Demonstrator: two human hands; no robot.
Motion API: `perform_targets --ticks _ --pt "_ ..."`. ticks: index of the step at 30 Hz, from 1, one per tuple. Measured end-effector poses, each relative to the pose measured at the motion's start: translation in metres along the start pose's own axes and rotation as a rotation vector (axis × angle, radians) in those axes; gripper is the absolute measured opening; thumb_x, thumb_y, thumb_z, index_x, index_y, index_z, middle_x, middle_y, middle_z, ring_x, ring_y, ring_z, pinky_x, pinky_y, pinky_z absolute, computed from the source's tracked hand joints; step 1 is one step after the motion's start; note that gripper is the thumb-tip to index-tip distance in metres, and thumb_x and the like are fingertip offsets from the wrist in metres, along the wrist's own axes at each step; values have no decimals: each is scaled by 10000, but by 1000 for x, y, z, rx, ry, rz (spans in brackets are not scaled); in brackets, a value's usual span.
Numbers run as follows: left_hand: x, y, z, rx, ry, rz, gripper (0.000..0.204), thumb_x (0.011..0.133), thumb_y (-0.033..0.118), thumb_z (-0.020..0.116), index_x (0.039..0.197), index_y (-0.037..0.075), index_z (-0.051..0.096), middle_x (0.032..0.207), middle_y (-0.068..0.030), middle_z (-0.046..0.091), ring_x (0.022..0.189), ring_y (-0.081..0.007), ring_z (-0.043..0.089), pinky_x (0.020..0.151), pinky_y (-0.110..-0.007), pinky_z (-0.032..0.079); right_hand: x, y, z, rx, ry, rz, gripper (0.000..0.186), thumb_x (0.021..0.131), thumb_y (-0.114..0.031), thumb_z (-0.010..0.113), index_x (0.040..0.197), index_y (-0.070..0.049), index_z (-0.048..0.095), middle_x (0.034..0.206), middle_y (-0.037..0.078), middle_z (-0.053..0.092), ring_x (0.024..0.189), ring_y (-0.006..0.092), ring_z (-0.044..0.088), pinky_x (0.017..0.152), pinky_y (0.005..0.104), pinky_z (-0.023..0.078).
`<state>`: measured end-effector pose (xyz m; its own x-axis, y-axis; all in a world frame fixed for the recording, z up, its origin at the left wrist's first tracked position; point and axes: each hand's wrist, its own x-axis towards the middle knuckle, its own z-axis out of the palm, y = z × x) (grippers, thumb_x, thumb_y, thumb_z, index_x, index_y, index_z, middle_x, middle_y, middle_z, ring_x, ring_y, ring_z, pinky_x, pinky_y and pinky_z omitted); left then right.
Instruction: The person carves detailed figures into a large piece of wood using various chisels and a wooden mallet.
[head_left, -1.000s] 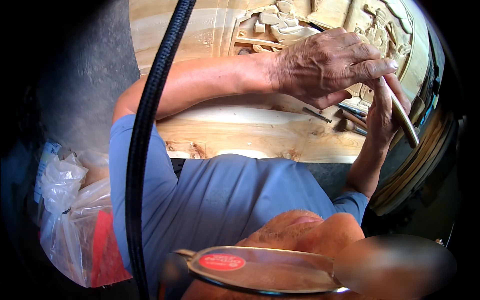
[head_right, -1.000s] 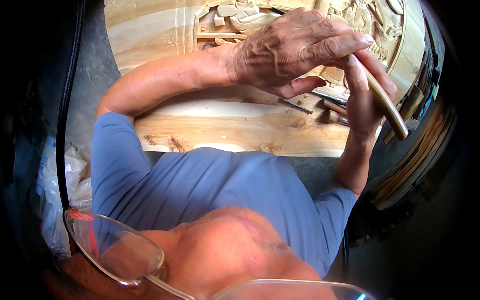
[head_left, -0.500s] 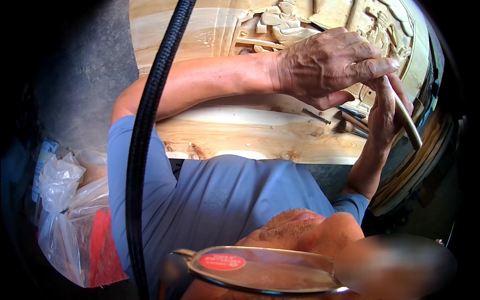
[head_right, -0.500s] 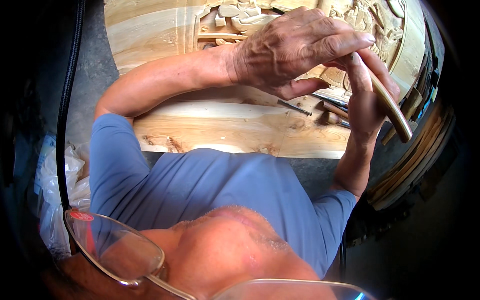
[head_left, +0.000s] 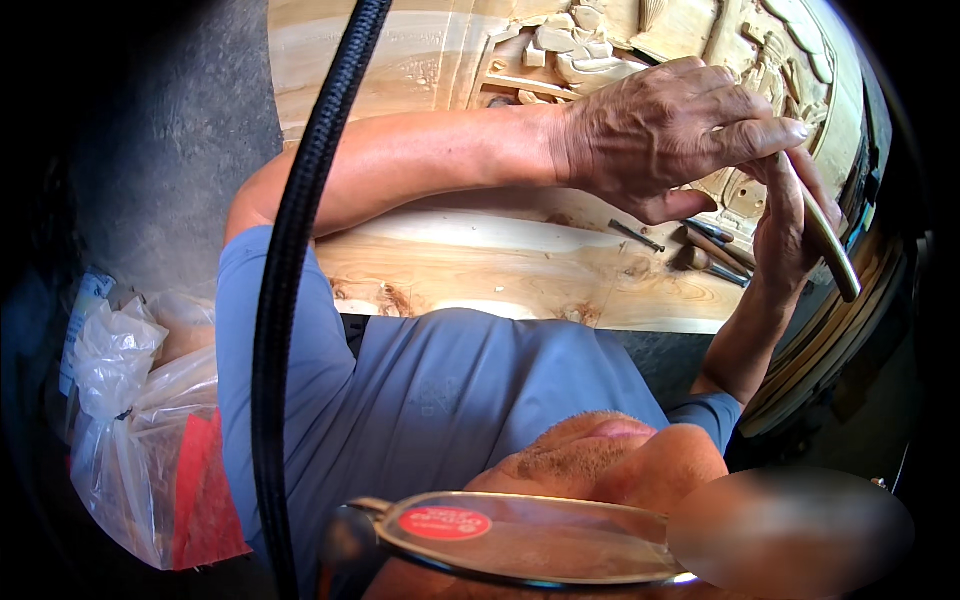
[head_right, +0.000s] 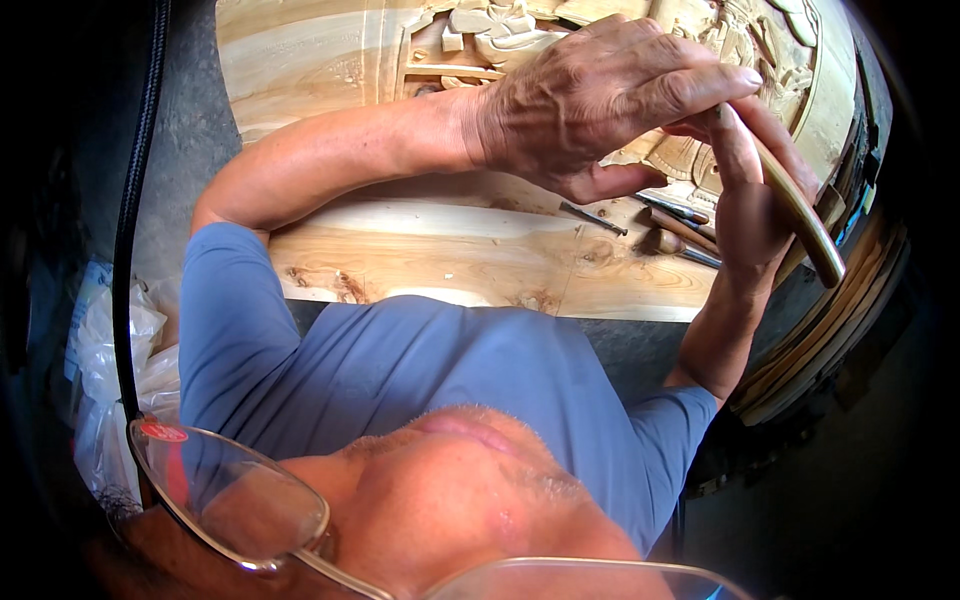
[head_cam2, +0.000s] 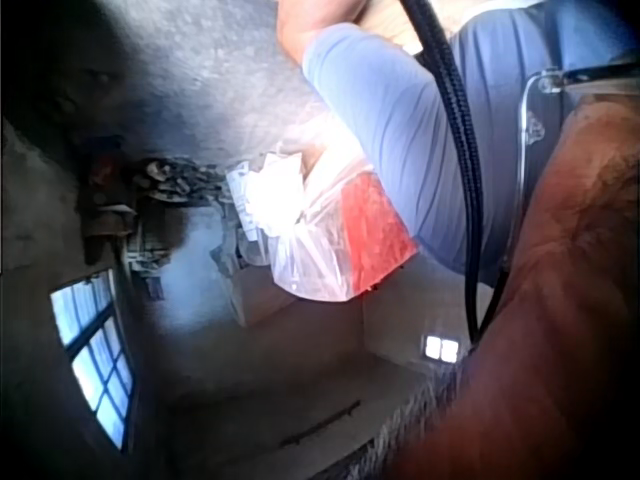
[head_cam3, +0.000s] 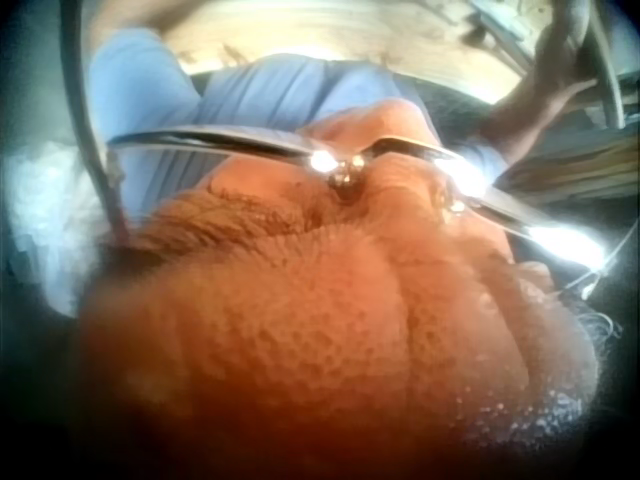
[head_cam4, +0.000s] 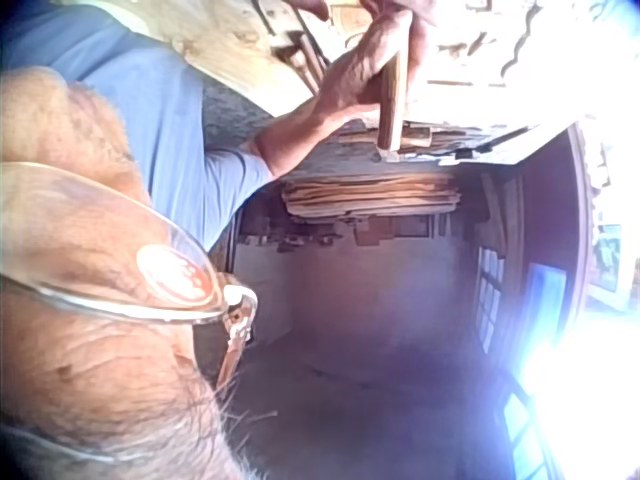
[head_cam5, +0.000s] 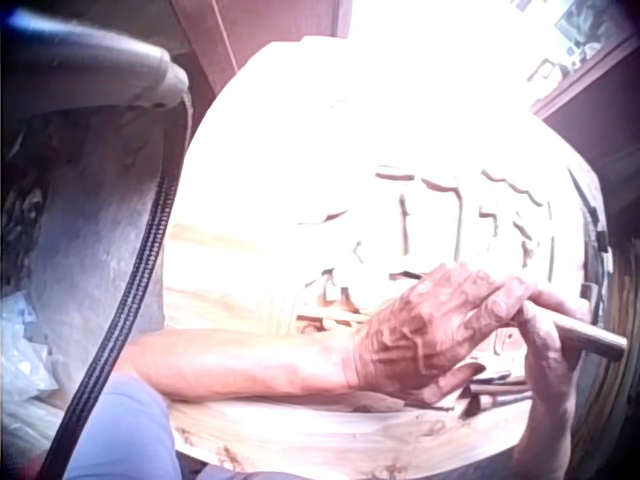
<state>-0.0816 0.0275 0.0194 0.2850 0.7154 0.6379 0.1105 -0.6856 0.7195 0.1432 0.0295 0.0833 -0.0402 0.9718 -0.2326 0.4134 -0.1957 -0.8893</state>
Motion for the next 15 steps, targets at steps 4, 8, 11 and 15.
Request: perform_targets --ticks 4,8,11,15 --pt "0 -1 0 -21 15 -1 1105 667 187 885 1660 48 422 1385 -170 646 1188 -367 664 1037 -503 542 5 -6 -7 -88 -71 35 344 1084 -103 710 1316 151 712 1165 193 790 1062 226 768 998 335 602" --pt "0 -2 -1 -3 21 -24 1114 662 234 903 1648 26 427 1415 -193 625 1183 -373 660 1040 -500 535 20 -19 -4 12 -156 53 355 1087 -116 697 1331 142 711 1151 212 795 1043 262 791 976 363 628" --pt "2 -2 -1 -9 19 -38 1120 668 282 922 1638 14 432 1449 -208 602 1177 -375 658 1038 -494 527 27 -19 -1 21 -159 23 354 1100 -164 659 1308 112 733 1060 219 808 934 309 826 879 409 679" --pt "4 -3 -2 3 5 -43 1103 679 308 927 1631 23 448 1451 -202 605 1174 -366 656 1047 -487 522 35 -9 -5 148 -234 46 363 1118 -171 633 1315 121 723 1078 228 804 941 325 826 891 445 686"
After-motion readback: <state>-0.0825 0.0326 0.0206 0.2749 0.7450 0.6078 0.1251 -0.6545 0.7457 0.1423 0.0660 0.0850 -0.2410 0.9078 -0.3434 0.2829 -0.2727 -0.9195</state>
